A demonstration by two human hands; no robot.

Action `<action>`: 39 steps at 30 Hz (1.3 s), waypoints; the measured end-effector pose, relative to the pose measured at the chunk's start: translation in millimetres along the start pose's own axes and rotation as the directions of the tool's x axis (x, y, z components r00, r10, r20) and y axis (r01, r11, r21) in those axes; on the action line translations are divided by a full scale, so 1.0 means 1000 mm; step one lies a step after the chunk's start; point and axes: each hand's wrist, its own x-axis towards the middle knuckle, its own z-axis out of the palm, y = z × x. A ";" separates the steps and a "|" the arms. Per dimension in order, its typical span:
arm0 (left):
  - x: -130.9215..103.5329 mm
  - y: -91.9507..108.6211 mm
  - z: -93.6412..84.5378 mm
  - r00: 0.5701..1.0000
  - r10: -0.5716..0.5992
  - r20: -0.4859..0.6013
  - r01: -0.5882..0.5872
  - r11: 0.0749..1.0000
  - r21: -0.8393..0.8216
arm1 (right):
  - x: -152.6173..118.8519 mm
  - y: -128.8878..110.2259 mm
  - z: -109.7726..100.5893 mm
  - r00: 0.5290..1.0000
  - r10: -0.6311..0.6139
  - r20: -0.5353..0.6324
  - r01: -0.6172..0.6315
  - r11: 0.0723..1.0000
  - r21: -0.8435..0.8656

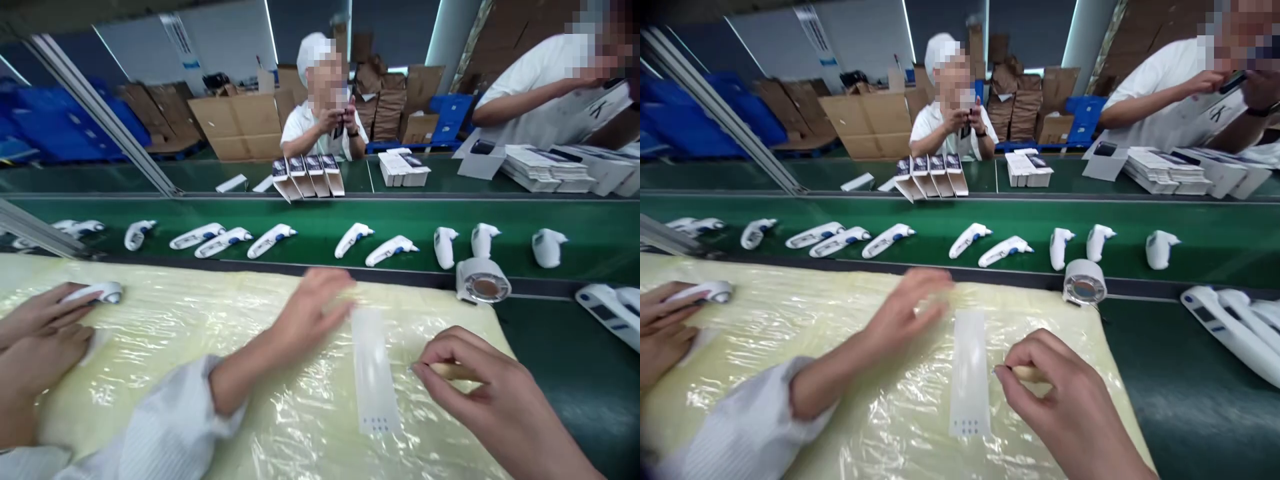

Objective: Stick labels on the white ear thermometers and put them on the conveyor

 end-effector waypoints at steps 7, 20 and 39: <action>0.101 -0.099 -0.063 0.873 -0.454 -0.180 0.481 0.864 0.152 | 0.031 -0.027 -0.007 0.958 -0.236 -0.163 0.232 0.972 -0.042; 0.037 0.038 0.001 0.994 -0.108 0.029 0.103 0.774 -0.625 | 0.057 -0.031 -0.014 0.902 -0.250 -0.352 0.258 0.966 -0.026; 0.012 0.067 0.019 0.978 -0.126 0.165 0.208 0.576 -0.790 | 0.056 -0.029 0.000 0.896 -0.236 -0.377 0.237 0.970 -0.044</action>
